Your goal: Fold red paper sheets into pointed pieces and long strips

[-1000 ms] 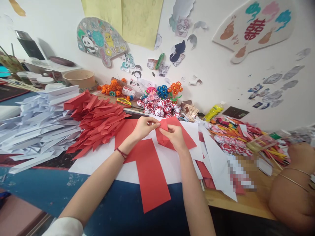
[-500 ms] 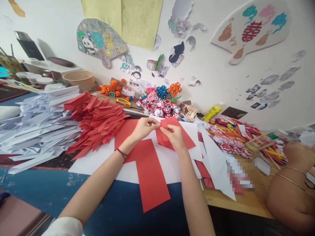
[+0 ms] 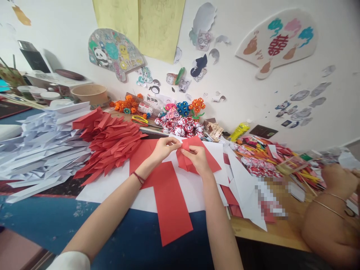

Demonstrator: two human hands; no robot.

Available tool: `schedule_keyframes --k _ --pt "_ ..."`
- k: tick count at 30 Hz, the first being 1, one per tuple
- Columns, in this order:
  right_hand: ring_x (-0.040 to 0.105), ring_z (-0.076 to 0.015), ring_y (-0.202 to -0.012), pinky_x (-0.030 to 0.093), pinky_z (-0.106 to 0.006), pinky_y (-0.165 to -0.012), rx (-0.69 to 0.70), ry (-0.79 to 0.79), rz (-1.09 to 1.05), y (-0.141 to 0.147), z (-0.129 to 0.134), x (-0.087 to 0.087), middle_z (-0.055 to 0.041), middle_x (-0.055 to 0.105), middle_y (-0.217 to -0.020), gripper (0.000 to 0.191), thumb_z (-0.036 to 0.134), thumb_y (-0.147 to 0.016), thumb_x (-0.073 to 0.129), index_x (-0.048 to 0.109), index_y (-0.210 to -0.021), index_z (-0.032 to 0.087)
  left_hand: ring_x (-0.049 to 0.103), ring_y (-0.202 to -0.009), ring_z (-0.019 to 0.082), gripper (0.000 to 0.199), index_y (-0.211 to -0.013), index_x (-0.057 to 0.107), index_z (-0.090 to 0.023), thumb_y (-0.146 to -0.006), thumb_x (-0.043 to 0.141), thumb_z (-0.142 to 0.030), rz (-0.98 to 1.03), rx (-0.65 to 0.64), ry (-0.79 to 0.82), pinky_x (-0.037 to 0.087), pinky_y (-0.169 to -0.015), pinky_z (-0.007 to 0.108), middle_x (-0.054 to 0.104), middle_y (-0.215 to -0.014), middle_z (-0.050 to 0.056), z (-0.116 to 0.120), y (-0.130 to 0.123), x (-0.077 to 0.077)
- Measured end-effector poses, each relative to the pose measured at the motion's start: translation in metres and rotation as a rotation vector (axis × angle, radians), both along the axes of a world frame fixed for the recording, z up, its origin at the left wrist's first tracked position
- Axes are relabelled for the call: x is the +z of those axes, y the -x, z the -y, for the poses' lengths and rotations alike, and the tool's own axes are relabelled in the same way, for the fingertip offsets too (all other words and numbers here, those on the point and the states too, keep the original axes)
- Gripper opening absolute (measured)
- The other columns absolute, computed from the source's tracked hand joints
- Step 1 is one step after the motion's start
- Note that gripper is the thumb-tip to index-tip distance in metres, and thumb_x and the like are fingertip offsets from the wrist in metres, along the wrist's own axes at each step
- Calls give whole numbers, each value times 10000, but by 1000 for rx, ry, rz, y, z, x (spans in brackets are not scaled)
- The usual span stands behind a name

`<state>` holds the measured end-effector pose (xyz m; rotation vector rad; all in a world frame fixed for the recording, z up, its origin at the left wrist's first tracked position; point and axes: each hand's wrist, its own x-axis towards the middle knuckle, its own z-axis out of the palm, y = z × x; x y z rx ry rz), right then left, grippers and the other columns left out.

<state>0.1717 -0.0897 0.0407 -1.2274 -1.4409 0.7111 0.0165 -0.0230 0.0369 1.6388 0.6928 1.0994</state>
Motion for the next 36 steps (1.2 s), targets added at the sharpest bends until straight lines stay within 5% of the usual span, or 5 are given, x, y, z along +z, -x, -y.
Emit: schedule_keyframes --k 10,28,36 --pt "205 -93 -578 150 -260 -520 -10 -19 -3 -2 -3 -6 45 220 -624 425 390 -769 648 324 -569 202 508 -621 124 261 -724 607 -167 -855 520 -375 -247 94 -313 359 -590 233 613 -683 11 4 2 2" --pt "194 -89 -558 171 -244 -495 -143 -35 -87 -8 -11 -16 54 191 -609 522 451 -728 672 226 -584 221 545 -650 130 242 -776 556 -180 -908 455 -357 -342 75 -356 365 -620 228 635 -708 7 -4 -4 -13" --pt "245 -90 -555 206 -240 -503 -96 11 -29 -9 -8 -13 54 276 -581 454 468 -743 665 349 -560 199 559 -667 136 256 -825 618 -186 -877 504 -409 -369 125 -297 382 -631 237 667 -770 18 -5 -2 -12"
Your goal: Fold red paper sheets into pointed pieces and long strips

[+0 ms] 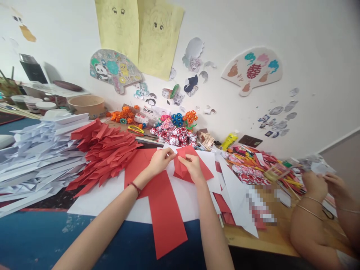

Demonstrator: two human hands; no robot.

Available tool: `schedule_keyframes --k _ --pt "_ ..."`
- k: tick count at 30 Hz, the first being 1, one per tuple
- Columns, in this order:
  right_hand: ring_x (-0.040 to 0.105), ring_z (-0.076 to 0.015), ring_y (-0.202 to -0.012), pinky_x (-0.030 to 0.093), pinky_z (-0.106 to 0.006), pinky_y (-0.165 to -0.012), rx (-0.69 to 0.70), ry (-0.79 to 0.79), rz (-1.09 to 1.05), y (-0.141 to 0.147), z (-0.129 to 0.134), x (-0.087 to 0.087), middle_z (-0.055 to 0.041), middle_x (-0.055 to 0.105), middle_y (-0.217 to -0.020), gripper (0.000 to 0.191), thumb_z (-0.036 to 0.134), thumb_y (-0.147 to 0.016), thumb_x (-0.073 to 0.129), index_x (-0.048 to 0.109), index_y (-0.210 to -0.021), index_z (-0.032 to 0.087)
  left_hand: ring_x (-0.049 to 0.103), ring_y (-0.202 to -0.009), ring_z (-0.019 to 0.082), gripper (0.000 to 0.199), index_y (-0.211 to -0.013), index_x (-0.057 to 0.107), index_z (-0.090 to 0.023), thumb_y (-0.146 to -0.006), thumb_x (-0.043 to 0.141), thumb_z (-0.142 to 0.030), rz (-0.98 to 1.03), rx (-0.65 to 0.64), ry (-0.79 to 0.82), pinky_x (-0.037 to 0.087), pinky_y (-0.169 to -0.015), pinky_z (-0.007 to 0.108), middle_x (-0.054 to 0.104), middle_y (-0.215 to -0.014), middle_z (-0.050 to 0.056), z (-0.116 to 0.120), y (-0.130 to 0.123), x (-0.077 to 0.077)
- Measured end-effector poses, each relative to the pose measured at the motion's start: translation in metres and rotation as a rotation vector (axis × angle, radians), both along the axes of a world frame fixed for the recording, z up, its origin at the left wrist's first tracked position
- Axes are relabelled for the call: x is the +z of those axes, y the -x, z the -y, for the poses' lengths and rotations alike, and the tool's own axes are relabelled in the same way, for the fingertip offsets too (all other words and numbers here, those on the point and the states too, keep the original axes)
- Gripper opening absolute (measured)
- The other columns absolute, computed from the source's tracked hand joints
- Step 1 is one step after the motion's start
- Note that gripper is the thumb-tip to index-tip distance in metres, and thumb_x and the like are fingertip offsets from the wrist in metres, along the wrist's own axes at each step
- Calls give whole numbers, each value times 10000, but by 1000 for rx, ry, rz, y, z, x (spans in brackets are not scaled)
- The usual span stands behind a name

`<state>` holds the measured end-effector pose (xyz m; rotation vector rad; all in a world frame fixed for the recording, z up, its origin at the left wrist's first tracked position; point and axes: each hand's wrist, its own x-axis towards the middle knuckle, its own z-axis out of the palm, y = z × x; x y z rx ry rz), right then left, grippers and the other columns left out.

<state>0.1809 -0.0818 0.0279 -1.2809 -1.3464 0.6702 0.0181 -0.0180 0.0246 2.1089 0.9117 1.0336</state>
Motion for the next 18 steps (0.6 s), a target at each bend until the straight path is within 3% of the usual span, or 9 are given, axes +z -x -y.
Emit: schedule_keyframes --k 4,7,10,13,18 --pt "311 -83 -540 235 -230 -493 96 35 0 2 2 2 48 361 -572 381 432 -752 676 461 -573 174 541 -658 124 216 -839 643 -176 -832 568 -378 64 -43 24 390 -620 233 670 -802 21 0 2 4" --pt "425 -96 -541 318 -226 -499 94 59 -35 1 2 3 29 487 -599 332 445 -742 693 563 -636 159 537 -628 115 197 -789 623 -165 -806 596 -359 150 -41 78 394 -590 225 648 -747 16 -2 1 1" --pt "553 -124 -533 402 -240 -492 27 138 -144 -3 2 3 -11 634 -727 363 498 -734 695 641 -870 166 535 -552 105 228 -817 577 -161 -814 581 -389 347 -27 214 398 -525 220 618 -688 6 -4 -1 -1" --pt "626 -141 -541 454 -244 -498 70 252 -240 -7 4 5 -56 695 -828 480 509 -738 697 607 -1083 188 541 -514 98 250 -831 533 -162 -804 595 -402 552 -36 348 398 -490 216 624 -677 6 -5 0 1" --pt "632 -141 -560 481 -257 -536 194 261 -231 -2 2 4 -66 692 -800 448 485 -756 693 641 -1072 172 607 -574 111 290 -832 522 -152 -747 663 -390 660 -170 586 437 -539 227 677 -783 52 0 -2 5"
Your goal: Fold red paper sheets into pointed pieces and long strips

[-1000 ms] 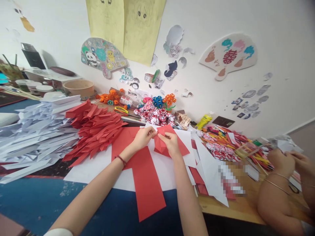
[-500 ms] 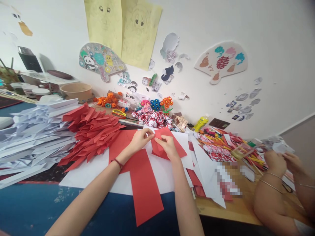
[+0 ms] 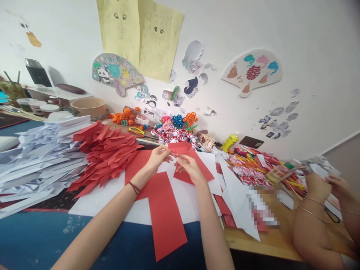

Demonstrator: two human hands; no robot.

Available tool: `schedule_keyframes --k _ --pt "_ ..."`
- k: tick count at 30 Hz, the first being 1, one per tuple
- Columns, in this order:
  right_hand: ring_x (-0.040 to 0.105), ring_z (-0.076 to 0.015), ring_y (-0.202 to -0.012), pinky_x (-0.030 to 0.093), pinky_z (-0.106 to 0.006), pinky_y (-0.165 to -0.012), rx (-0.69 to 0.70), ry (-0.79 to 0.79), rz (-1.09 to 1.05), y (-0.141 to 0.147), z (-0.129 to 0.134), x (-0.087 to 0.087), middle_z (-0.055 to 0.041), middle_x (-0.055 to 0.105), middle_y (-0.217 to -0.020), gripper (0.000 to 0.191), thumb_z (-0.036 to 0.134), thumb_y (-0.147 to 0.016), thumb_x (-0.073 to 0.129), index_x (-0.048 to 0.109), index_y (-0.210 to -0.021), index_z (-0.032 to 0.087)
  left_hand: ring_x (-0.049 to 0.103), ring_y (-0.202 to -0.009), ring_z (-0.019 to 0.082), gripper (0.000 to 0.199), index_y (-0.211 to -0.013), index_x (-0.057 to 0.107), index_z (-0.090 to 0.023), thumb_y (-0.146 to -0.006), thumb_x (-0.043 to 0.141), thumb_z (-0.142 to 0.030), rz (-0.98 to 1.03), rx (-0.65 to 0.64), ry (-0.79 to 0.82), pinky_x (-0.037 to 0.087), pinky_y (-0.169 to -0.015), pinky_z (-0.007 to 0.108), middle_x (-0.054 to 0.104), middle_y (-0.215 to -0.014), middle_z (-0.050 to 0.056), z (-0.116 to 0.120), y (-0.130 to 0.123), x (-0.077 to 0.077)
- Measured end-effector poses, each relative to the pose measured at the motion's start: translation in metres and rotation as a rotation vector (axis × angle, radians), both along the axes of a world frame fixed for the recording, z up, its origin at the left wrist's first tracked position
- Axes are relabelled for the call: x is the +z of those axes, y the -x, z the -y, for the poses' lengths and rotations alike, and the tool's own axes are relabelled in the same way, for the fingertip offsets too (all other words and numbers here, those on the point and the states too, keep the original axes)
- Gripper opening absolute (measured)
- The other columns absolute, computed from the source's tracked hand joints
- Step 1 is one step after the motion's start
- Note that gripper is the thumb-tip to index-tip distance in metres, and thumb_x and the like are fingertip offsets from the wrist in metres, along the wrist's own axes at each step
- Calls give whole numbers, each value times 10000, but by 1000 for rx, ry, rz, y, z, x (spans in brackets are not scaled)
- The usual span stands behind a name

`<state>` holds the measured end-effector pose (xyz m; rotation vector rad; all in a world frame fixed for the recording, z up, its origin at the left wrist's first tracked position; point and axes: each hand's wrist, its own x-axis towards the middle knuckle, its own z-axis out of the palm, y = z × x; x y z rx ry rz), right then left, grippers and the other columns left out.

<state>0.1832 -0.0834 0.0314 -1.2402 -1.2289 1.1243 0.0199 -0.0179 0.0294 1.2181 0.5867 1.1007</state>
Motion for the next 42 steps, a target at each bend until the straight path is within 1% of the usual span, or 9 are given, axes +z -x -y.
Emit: schedule_keyframes --k 2,4,7,14,18,22,29,36,42 --pt "616 -139 -547 473 -264 -529 -13 -64 -8 4 -3 -2 -66 685 -786 415 476 -745 704 669 -1008 156 548 -498 84 311 -820 533 -147 -722 683 -401 -31 -36 15 382 -476 208 658 -732 33 3 -3 0" --pt "604 -139 -543 463 -269 -528 -31 -109 -21 5 -5 -2 -64 681 -765 380 468 -739 709 687 -945 148 440 -425 47 318 -798 547 -142 -703 694 -408 -77 -27 4 291 -419 190 605 -642 -7 6 -5 0" --pt "590 -141 -543 448 -271 -530 -81 -144 -29 5 -5 -2 -60 678 -720 339 467 -737 706 691 -849 148 358 -411 33 301 -745 540 -148 -689 691 -403 -143 -11 -6 230 -407 184 522 -557 -50 8 -8 1" --pt "566 -132 -521 416 -255 -514 -192 -176 0 4 -5 -2 -32 663 -674 305 469 -742 684 663 -787 168 423 -455 69 289 -678 540 -156 -664 679 -410 -359 18 -116 286 -445 205 555 -554 -34 5 -11 -6" --pt "565 -133 -525 422 -257 -516 -195 -172 18 4 -5 -4 -33 665 -686 324 488 -734 682 665 -796 171 460 -482 87 295 -656 532 -158 -681 656 -425 -416 56 -187 300 -460 205 573 -559 -21 2 -12 -12" --pt "572 -140 -544 434 -256 -522 -144 -164 65 3 -4 -5 -34 659 -685 326 489 -721 697 668 -776 169 453 -482 85 302 -629 509 -161 -705 628 -429 -447 68 -216 287 -460 203 571 -559 -19 0 -11 -15" --pt "593 -161 -561 451 -267 -523 -129 -174 132 0 -4 -7 -31 654 -655 286 457 -730 695 660 -769 175 477 -502 103 277 -640 566 -149 -712 613 -412 -525 44 -245 301 -483 217 580 -550 -10 0 -9 -12" --pt "619 -191 -599 491 -293 -540 -193 -207 248 -6 -4 -10 -49 674 -670 284 456 -705 711 644 -697 181 493 -515 113 339 -533 403 -179 -694 619 -386 -588 77 -280 299 -503 223 562 -506 -22 4 -8 -9" --pt "621 -195 -555 507 -315 -556 -282 -250 321 -12 -6 -10 -51 677 -665 238 417 -707 696 677 -730 181 452 -489 99 349 -522 366 -186 -690 611 -370 -586 76 -290 275 -481 219 551 -500 -22 5 -8 -7"
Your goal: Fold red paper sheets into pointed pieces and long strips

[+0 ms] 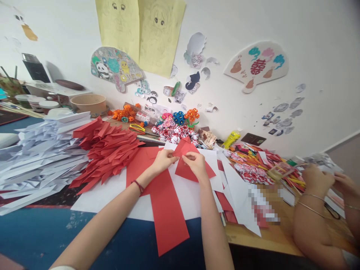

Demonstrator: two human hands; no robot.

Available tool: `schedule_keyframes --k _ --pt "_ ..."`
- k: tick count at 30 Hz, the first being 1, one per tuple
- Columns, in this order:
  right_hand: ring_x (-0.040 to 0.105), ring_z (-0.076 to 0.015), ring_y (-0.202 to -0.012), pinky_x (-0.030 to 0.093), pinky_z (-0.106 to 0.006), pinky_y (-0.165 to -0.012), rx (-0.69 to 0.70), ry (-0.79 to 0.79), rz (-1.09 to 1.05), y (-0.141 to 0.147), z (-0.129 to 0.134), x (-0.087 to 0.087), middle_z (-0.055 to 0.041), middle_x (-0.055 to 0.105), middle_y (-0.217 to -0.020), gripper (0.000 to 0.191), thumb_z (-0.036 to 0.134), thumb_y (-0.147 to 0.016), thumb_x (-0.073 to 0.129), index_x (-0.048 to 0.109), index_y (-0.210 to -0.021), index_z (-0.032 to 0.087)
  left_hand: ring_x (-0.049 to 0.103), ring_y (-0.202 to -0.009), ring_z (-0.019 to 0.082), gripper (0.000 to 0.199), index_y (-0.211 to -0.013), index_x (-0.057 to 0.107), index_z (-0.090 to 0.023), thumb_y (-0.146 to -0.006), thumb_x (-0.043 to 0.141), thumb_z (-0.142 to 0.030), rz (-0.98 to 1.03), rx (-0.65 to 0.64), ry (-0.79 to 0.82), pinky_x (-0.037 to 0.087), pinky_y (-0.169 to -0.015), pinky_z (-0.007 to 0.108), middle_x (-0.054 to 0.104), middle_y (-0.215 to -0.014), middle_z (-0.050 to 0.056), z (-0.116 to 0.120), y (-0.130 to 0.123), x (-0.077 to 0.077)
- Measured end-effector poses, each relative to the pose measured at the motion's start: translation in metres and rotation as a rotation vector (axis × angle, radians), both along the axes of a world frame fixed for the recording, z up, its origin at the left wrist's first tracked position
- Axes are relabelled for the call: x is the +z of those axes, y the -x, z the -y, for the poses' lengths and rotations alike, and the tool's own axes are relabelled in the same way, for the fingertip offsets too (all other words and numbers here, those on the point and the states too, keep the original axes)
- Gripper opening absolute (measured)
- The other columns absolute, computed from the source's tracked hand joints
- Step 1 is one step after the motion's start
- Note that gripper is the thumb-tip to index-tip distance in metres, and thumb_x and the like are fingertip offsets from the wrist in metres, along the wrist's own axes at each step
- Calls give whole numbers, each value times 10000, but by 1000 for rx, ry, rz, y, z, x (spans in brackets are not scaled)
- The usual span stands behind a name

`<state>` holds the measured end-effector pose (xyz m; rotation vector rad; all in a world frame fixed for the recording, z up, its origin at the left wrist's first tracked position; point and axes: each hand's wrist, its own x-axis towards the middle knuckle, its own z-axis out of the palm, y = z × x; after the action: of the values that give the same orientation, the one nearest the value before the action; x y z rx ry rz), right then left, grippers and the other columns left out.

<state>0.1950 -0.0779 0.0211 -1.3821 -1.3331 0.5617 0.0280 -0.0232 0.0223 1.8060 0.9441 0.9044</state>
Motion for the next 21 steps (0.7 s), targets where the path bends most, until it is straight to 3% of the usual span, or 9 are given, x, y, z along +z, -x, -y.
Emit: schedule_keyframes --k 6,12,21 --pt "585 -167 -507 492 -305 -544 -247 -66 -48 -10 -1 3 -39 673 -645 227 395 -691 685 704 -745 175 387 -460 80 330 -521 405 -177 -693 614 -366 39 37 -3 241 -463 221 533 -504 -27 1 3 4" --pt "581 -152 -546 478 -286 -540 131 38 -221 9 1 6 -60 685 -738 350 487 -754 657 696 -876 162 405 -464 84 295 -625 580 -148 -704 633 -428 131 13 42 249 -457 218 547 -524 -10 0 3 4" --pt "567 -157 -567 475 -290 -586 146 4 -206 16 3 10 -33 631 -635 367 543 -771 636 658 -720 181 429 -450 86 346 -650 572 -144 -752 629 -469 117 -37 10 265 -441 213 553 -522 -9 1 1 0"
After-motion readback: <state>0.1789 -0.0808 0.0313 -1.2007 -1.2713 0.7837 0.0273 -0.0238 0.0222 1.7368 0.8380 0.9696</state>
